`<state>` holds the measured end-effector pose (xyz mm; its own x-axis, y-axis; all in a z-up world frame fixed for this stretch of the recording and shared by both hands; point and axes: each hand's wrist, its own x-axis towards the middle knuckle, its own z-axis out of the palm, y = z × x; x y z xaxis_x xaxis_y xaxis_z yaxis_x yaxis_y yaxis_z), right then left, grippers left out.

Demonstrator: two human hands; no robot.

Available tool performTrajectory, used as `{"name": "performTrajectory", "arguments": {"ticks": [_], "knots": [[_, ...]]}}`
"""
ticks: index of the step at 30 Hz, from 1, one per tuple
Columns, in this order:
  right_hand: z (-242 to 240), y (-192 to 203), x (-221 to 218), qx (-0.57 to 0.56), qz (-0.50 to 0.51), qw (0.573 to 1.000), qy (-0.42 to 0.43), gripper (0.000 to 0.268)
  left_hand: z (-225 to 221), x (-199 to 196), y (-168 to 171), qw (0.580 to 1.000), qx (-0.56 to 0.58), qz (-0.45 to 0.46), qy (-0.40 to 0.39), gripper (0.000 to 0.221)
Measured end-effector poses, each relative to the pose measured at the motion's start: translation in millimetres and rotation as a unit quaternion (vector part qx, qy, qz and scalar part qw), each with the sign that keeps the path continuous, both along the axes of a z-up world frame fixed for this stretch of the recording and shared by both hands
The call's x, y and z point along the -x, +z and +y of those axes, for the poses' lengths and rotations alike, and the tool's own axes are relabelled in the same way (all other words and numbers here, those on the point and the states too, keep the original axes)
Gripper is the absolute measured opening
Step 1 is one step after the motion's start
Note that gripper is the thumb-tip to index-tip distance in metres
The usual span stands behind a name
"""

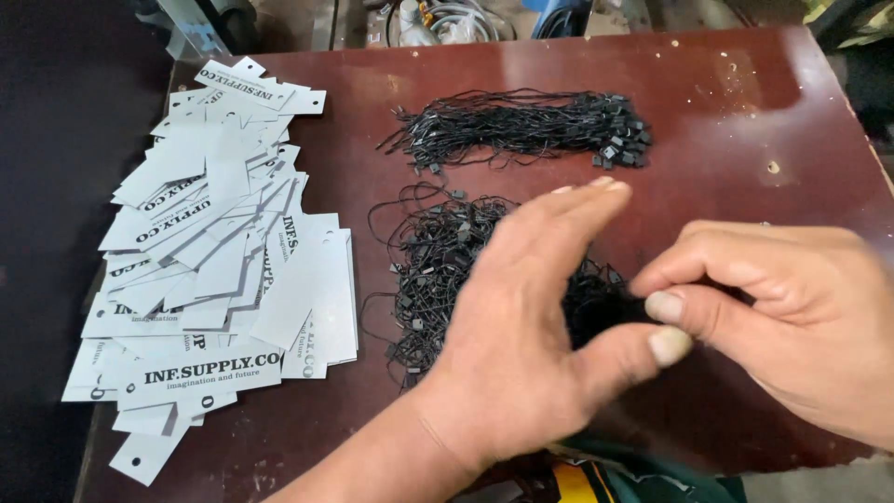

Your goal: Untangling and sorting black strings with plastic ends from a pile onto a table surface.

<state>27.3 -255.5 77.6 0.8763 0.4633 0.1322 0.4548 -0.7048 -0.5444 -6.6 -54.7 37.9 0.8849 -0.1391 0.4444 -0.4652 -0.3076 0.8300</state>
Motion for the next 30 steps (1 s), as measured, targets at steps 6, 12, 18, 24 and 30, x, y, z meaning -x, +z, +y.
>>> {"name": "performTrajectory", "arguments": {"ticks": [6, 12, 18, 24, 30], "knots": [[-1.4, 13.7, -41.8, -0.175, 0.040, 0.983, -0.046, 0.015, -9.5, -10.3, 9.9, 0.903, 0.178, 0.390, -0.030, 0.014], [-84.5, -17.0, -110.1, -0.307, 0.080, 0.940, -0.125, 0.014, 19.4, -16.0, 2.2, 0.895, 0.246, 0.368, 0.050, 0.018], [-43.6, -39.0, -123.9, -0.329, 0.099, 0.925, -0.160, 0.005, 60.6, -50.8, -5.7, 0.893, 0.197, 0.350, 0.203, 0.018], [-12.6, -68.1, -157.5, -0.269, 0.125, 0.930, -0.215, 0.012, 80.8, -96.8, 0.0, 0.891, 0.086, 0.364, 0.258, 0.019], [-18.0, -97.0, -196.1, -0.225, -0.010, 0.964, -0.145, 0.015, 96.7, -155.4, -35.0, 0.922, -0.005, 0.251, 0.295, 0.009]]}}
